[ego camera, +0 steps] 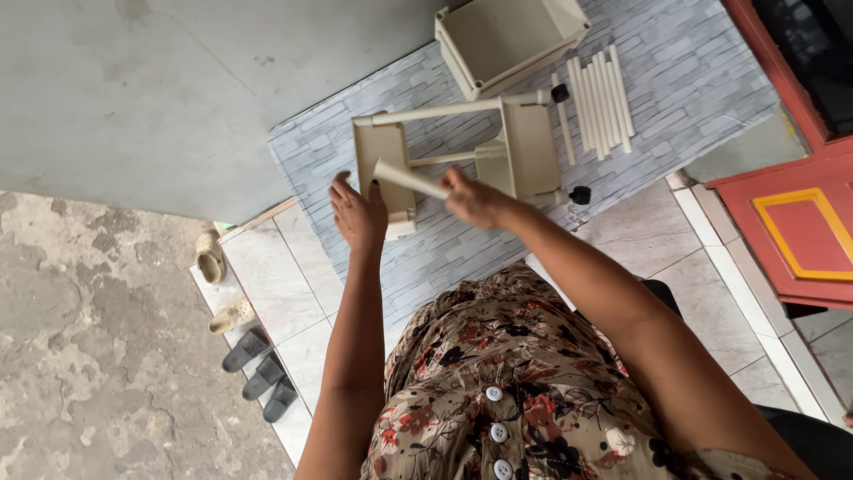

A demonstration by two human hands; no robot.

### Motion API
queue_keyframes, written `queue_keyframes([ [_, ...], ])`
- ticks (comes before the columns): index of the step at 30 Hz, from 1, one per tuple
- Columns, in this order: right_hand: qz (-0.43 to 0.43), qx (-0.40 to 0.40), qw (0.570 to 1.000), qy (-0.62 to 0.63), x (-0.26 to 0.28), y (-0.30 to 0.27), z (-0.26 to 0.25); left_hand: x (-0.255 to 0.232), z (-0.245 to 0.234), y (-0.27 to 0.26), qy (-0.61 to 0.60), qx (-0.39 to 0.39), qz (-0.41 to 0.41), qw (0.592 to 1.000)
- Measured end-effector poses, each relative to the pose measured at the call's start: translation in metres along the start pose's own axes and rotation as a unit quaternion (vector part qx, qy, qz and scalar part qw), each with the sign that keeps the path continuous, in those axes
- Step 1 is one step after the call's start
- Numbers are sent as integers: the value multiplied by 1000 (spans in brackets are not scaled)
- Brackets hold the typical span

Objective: The person assembles a small plastic storage unit by inserting cylindrical rods into the corner holes of two plastic bins and attaching black wheels to the rod ends. The person repeatedly aligns and presses the rods into place, then secures the wheels, resulting in a partially assembled unit with wheels attached.

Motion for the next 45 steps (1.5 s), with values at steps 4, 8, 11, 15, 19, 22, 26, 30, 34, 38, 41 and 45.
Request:
queue_keyframes([
  [4, 6, -93, 992, 88, -9, -7, -40, -42, 3, -1, 55, -34, 113, 992],
  [8, 13, -158, 968, 195, -19, -31, -78, -86, 29, -16, 37, 26, 188, 981],
  [11, 39, -205, 943, 260, -37, -50, -103, -113, 52, -24, 44, 112, 212, 970],
  [15, 30, -278, 892, 356, -85, -73, -146, -146, 84, -32, 45, 152, 257, 953],
  [19, 26, -334, 841, 425, -160, -82, -182, -176, 118, -35, 51, 160, 285, 944],
  [22, 105, -361, 812, 447, -226, -74, -193, -195, 142, -33, 81, 162, 303, 936],
  [26, 135, -402, 813, 400, -297, -44, -184, -215, 166, -28, 151, 188, 299, 923],
  [30, 147, -461, 834, 267, -334, -22, -169, -226, 179, -23, 213, 201, 291, 911],
  [34, 166, -455, 862, 149, -346, 5, -167, -229, 178, -23, 248, 194, 279, 907],
  [38, 171, -414, 888, 105, -352, 37, -174, -229, 176, -24, 258, 208, 265, 905],
  [41, 154, -389, 908, 32, -358, 61, -182, -229, 173, -24, 244, 203, 263, 911],
  [45, 149, -353, 924, -14, -364, 80, -183, -234, 170, -25, 230, 194, 255, 919],
])
Point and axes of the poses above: each hand's wrist, its own y-axis towards the middle knuckle, its own z-axis out of the palm, x = y × z, the point moved 1 cm from there along y, towards the middle knuckle
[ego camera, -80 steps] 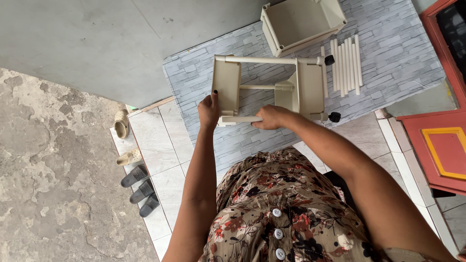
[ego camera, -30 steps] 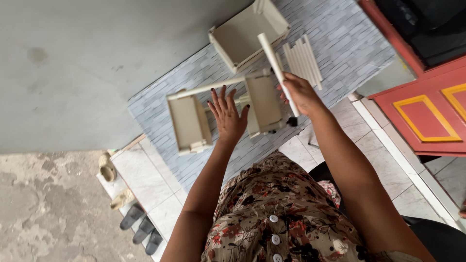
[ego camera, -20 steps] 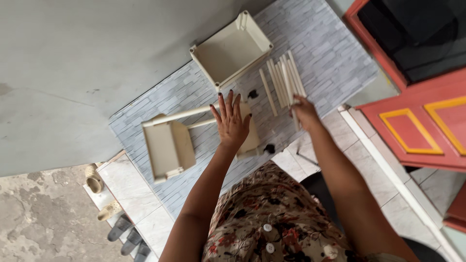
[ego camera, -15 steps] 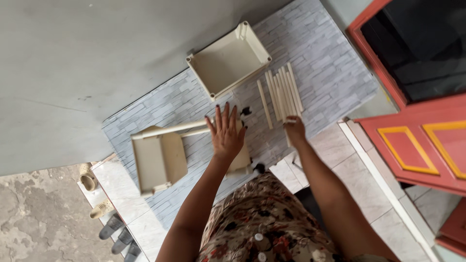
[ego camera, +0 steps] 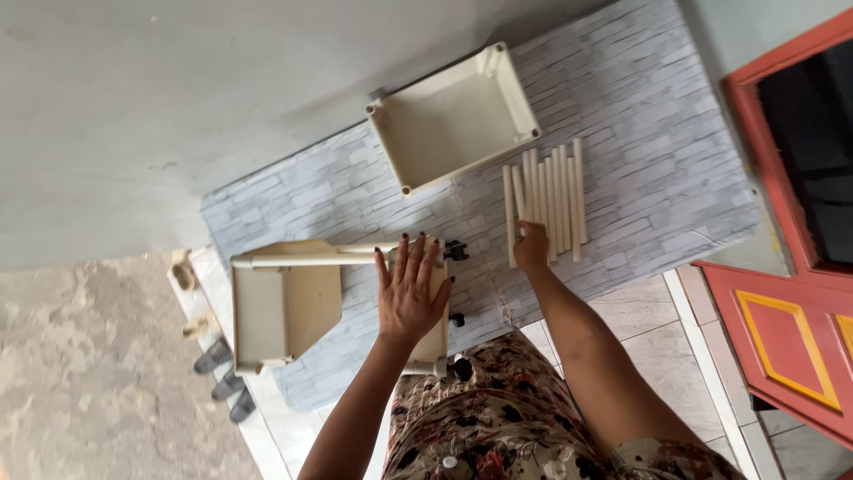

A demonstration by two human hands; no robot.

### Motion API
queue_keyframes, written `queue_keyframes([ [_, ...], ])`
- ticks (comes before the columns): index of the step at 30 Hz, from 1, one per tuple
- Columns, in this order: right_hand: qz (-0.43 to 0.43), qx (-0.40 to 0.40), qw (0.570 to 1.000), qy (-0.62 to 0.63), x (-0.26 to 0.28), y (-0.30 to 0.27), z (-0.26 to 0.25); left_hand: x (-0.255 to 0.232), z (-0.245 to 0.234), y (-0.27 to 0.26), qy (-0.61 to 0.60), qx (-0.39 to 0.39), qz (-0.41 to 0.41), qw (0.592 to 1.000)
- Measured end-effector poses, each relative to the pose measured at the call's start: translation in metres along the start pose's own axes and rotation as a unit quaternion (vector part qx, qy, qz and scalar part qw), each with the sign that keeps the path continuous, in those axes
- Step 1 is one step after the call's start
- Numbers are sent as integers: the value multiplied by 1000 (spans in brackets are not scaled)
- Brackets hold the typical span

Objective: The person assembles a small plastic storage unit by inserting cylindrical rods into the corner holes of two plastic bins and attaching black wheels to the rod ends. The person repeatedly aligns and presses the rods into place, then secures the wheels, resulting in a partially assembled unit with wheels attached.

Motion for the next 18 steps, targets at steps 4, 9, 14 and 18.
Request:
queue_keyframes([
  [4, -8, 20, 1000, -11, 0, 12, 0, -3, -4, 2, -24, -14, -8, 1000],
  [9, -65, 12, 997, -30, 2, 15, -9, -3, -3, 0, -29, -15, -14, 999],
  [14, -16, 17, 999, 33, 10, 12, -23, 0, 2, -1, -21, -11, 0, 1000],
  [18, -35, 3, 994, 100, 30, 4, -44, 8, 2, -3, -43, -23, 18, 999],
])
Point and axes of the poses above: each hand's wrist, its own y-axis towards the middle knuckle, its own z-axis out of the palm, x = y × z, the point moved 1 cm from there along y, towards the middle knuckle
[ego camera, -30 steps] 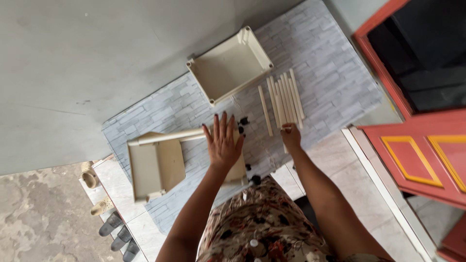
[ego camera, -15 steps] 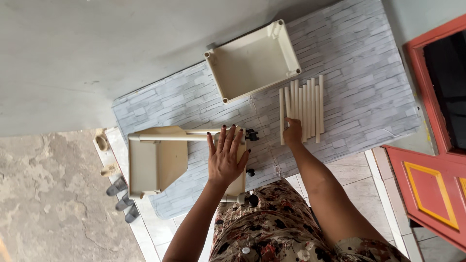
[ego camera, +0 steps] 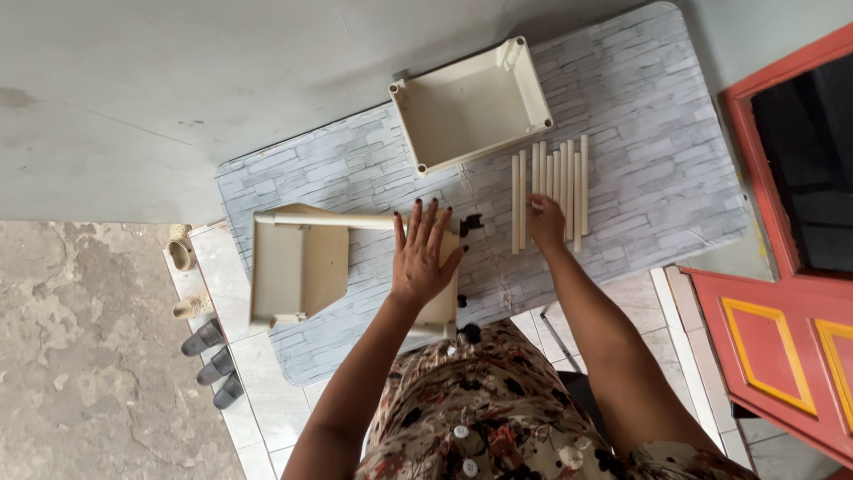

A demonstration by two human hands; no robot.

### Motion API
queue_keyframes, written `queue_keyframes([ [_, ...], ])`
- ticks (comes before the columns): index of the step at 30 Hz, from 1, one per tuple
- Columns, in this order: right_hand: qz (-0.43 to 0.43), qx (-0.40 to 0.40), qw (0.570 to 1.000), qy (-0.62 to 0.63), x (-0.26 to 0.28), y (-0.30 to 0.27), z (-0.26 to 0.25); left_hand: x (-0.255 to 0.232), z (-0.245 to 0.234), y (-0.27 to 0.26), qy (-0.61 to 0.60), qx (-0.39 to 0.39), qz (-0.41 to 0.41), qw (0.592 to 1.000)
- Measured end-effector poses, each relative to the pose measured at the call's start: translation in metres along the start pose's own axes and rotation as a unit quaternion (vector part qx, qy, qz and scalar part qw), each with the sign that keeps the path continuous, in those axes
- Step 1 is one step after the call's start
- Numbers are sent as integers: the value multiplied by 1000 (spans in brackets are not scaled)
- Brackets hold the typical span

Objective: The person assembles a small plastic storage unit by inserting cylindrical rods into the corner holes of two plastic bins and attaching black wheels to the rod ends. The person repeatedly aligns and presses the rods into place, then secures the wheels, resulting in a partially assembled unit with wheels attached.

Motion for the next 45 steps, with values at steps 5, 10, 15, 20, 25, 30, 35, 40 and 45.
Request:
queue_keyframes([
  [5, -107, -35, 992, 51, 76, -17, -24, 33, -14, -15, 2, -28, -27, 999],
  [10, -259, -15, 965, 49, 165, -58, -14, 113, -36, -52, 109, -106, -132, 980],
  [15, -395, 41, 915, -73, 213, -104, 41, 183, -53, -100, -11, -150, -308, 939],
  [20, -377, -27, 886, -267, 215, -123, 76, 218, -51, -123, -178, -93, -383, 902],
  [25, -334, 17, 891, -308, 203, -129, 75, 247, -36, -142, -218, -37, -368, 903],
  [30, -270, 93, 891, -353, 193, -164, 70, 247, -27, -183, -290, -27, -325, 900],
  [35, -284, 42, 879, -381, 198, -197, 73, 243, -33, -212, -385, 12, -315, 867],
  [40, -396, -14, 826, -401, 229, -210, 112, 256, -26, -182, -386, -56, -279, 877],
  [45, -407, 54, 820, -399, 260, -217, 162, 265, -5, -134, -362, -25, -362, 859],
])
Point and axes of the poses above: each hand's wrist, its own y-axis towards the middle knuckle, its own z-axis out of the palm, x = y × z, the point moved 1 cm from there along y, towards the middle knuckle
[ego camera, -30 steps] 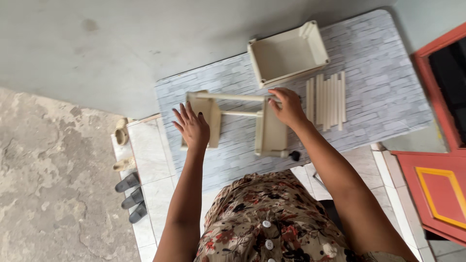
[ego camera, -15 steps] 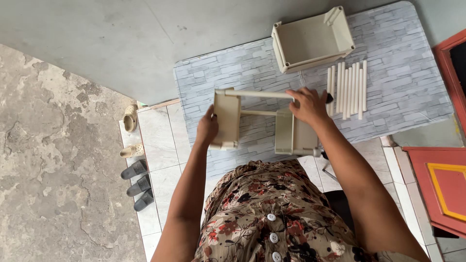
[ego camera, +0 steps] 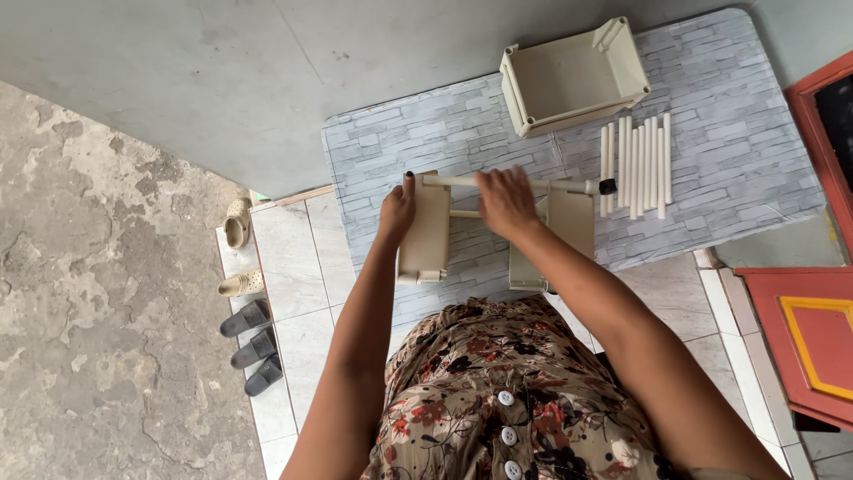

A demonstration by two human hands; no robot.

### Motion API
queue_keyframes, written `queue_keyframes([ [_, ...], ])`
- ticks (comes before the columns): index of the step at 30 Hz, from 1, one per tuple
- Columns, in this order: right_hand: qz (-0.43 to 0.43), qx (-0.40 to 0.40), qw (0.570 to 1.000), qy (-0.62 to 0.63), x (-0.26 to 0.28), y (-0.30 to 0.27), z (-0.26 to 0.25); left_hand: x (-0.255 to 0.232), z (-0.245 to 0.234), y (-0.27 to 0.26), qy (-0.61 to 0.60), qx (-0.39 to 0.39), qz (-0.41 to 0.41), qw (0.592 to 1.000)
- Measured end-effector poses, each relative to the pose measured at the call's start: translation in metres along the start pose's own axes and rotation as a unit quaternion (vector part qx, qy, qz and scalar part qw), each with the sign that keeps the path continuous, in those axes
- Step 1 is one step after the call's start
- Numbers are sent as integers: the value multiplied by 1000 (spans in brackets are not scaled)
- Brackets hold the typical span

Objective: The person assembles a small plastic storage unit by inserting cylindrical rods into the corner holes of two plastic bins and attaching black wheels to the rod ends. The person repeatedly aligns and presses the rods into place, then secures the wheels, resulting in a partially assembled unit with wheels attached.

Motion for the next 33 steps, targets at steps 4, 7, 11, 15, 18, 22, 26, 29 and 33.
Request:
queue_keyframes([
  [4, 26, 40, 999, 0, 0, 19, 3, -6, 9, 7, -12, -31, 25, 999],
  [7, 29, 18, 999, 42, -5, 27, 4, -3, 9, -3, -46, -44, 26, 998],
  [11, 74, 60, 994, 55, -7, 35, 3, -3, 10, -8, -61, -42, 3, 997],
  [15, 108, 149, 981, 53, -9, 47, -5, -5, 11, -11, -70, -54, 20, 996],
  [18, 116, 224, 965, 74, -15, 57, -6, -5, 10, -11, -69, -49, 15, 996],
  [22, 110, 337, 928, 117, -31, 72, 6, -3, 11, -12, -79, -38, 3, 996],
  [26, 105, 419, 883, 183, -40, 75, 16, -2, 13, -14, -72, -21, -2, 997],
  [29, 115, 356, 913, 161, -34, 69, 11, -4, 8, -11, -63, -44, 42, 996],
  [33, -1, 8, 997, 71, -6, 31, 2, -5, 6, -9, -76, -32, 10, 997],
])
Point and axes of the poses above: each hand's wrist, its own y-axis towards the middle knuckle, its own z-axis out of the palm, x = y × z, the point moved 1 cm from there along y, towards the middle knuckle
